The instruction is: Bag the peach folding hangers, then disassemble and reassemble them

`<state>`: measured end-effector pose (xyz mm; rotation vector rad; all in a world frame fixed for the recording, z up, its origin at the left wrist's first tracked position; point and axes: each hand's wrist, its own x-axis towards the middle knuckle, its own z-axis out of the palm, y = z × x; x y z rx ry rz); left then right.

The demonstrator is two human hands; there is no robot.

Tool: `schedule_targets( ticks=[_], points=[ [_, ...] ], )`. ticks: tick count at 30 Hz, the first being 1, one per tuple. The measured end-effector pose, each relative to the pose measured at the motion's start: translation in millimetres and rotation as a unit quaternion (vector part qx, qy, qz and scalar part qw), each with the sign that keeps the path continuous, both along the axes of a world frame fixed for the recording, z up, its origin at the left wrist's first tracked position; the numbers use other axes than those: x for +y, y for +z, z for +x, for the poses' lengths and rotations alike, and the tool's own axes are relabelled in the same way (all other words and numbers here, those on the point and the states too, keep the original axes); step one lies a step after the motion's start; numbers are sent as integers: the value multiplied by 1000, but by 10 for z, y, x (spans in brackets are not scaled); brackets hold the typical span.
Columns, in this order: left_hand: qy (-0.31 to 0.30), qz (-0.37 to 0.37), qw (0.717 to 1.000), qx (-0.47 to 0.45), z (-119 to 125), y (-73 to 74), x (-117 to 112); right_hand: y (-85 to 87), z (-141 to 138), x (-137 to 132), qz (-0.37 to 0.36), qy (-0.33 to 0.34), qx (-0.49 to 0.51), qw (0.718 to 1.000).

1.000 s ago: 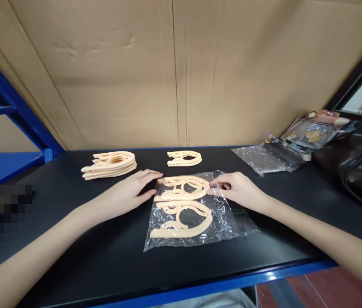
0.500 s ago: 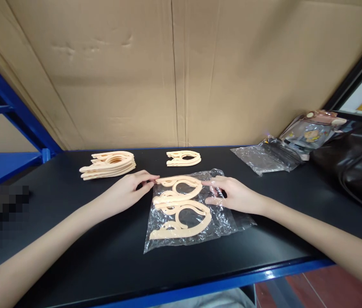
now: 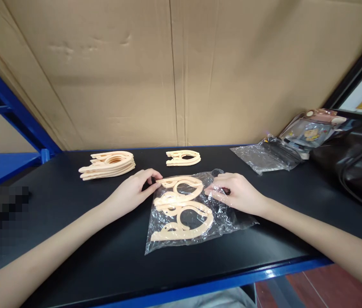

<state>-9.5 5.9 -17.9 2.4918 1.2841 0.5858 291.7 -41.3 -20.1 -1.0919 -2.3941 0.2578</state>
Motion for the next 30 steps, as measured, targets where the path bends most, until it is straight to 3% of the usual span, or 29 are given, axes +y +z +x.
schedule_targets(
  ticks=[3,6,13,30],
  points=[
    [-19,-10,999,-25,9,-27,8,13,5,-11,-39,70,15,997],
    [-35,-17,999,-37,10,-39,14,6,6,-12,-60,80,-37,994],
    [-52,27,998,-37,-18,-57,29,1,14,-23,-12,113,-71,991],
    [-59,31,998,9,-45,-11,-15,13,16,-51,24,105,-141,984]
  ],
)
